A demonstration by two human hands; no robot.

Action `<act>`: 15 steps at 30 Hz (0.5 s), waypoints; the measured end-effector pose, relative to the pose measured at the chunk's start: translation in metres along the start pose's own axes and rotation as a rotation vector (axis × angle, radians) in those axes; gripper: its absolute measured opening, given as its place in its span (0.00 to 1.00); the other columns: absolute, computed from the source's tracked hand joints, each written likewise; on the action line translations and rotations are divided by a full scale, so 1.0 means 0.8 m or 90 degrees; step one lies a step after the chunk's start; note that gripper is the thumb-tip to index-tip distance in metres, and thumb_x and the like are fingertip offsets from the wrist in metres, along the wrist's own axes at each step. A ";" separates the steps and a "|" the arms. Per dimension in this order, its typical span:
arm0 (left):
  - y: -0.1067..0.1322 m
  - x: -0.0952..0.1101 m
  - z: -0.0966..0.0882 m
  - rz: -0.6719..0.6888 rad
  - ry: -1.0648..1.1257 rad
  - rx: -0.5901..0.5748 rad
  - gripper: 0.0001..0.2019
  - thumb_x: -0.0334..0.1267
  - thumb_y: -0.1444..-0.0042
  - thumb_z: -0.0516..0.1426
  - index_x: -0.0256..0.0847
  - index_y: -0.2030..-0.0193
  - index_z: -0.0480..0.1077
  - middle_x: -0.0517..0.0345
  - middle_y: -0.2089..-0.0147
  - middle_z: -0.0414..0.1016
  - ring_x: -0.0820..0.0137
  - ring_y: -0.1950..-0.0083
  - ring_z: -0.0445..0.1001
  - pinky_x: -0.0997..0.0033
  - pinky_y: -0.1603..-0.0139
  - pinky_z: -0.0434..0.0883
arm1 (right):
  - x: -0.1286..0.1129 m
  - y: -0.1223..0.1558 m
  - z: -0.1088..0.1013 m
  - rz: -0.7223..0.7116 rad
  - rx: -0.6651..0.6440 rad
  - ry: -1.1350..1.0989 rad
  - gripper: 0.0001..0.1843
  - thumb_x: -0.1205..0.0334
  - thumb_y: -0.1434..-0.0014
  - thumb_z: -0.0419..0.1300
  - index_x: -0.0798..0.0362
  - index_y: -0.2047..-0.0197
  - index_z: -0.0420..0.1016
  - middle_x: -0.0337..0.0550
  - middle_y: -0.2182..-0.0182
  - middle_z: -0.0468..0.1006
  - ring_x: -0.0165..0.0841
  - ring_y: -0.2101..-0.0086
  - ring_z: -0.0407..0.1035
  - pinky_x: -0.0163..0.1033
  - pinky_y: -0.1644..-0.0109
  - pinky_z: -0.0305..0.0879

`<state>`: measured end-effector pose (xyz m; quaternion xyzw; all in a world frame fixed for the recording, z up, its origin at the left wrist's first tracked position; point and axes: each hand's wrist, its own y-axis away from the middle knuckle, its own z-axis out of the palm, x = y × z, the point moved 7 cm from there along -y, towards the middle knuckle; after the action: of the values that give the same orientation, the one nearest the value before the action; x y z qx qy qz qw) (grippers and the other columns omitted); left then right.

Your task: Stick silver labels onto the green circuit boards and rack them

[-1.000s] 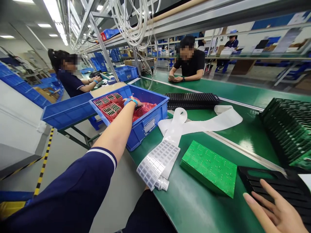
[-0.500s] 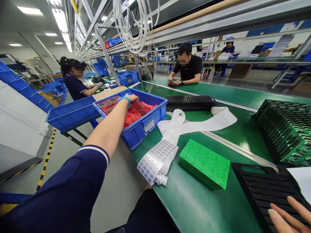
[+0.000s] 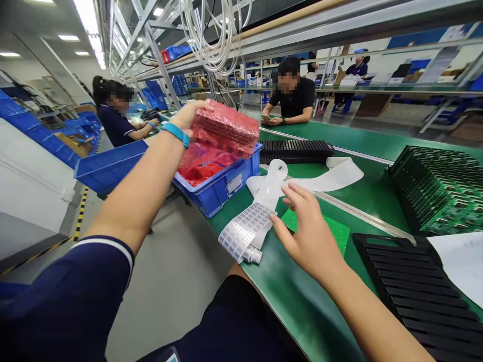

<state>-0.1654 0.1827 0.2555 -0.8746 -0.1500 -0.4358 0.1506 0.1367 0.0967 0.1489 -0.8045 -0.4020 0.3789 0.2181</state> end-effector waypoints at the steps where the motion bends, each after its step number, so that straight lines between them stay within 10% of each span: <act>1: 0.003 -0.006 0.009 0.003 0.018 -0.006 0.19 0.40 0.38 0.44 0.30 0.48 0.64 0.51 0.61 0.76 0.63 0.58 0.74 0.60 0.58 0.70 | -0.001 -0.017 0.015 -0.009 -0.002 0.023 0.34 0.61 0.44 0.56 0.51 0.37 0.48 0.57 0.41 0.55 0.44 0.49 0.64 0.52 0.48 0.65; 6: 0.020 -0.022 0.018 0.026 0.072 0.005 0.19 0.39 0.41 0.44 0.34 0.50 0.69 0.50 0.60 0.77 0.58 0.56 0.74 0.55 0.57 0.69 | -0.021 -0.119 0.090 -0.144 0.040 0.252 0.36 0.62 0.44 0.54 0.56 0.35 0.44 0.59 0.36 0.44 0.54 0.37 0.32 0.66 0.39 0.38; 12: 0.048 -0.024 0.015 0.062 0.251 -0.143 0.23 0.45 0.41 0.42 0.33 0.49 0.68 0.50 0.61 0.78 0.59 0.57 0.75 0.57 0.57 0.71 | -0.050 -0.186 0.105 -0.214 0.087 0.318 0.31 0.64 0.40 0.46 0.57 0.34 0.45 0.57 0.41 0.55 0.55 0.40 0.43 0.68 0.40 0.36; 15: 0.049 -0.048 -0.001 0.004 0.181 -0.071 0.27 0.52 0.40 0.41 0.35 0.46 0.66 0.50 0.59 0.77 0.59 0.56 0.74 0.58 0.58 0.71 | -0.054 -0.187 0.089 -0.241 0.052 0.325 0.30 0.61 0.40 0.47 0.55 0.35 0.47 0.57 0.44 0.59 0.55 0.44 0.51 0.66 0.44 0.46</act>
<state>-0.1729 0.1416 0.2195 -0.8116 -0.1001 -0.5622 0.1231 -0.0080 0.1521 0.2221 -0.7752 -0.4612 0.1337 0.4105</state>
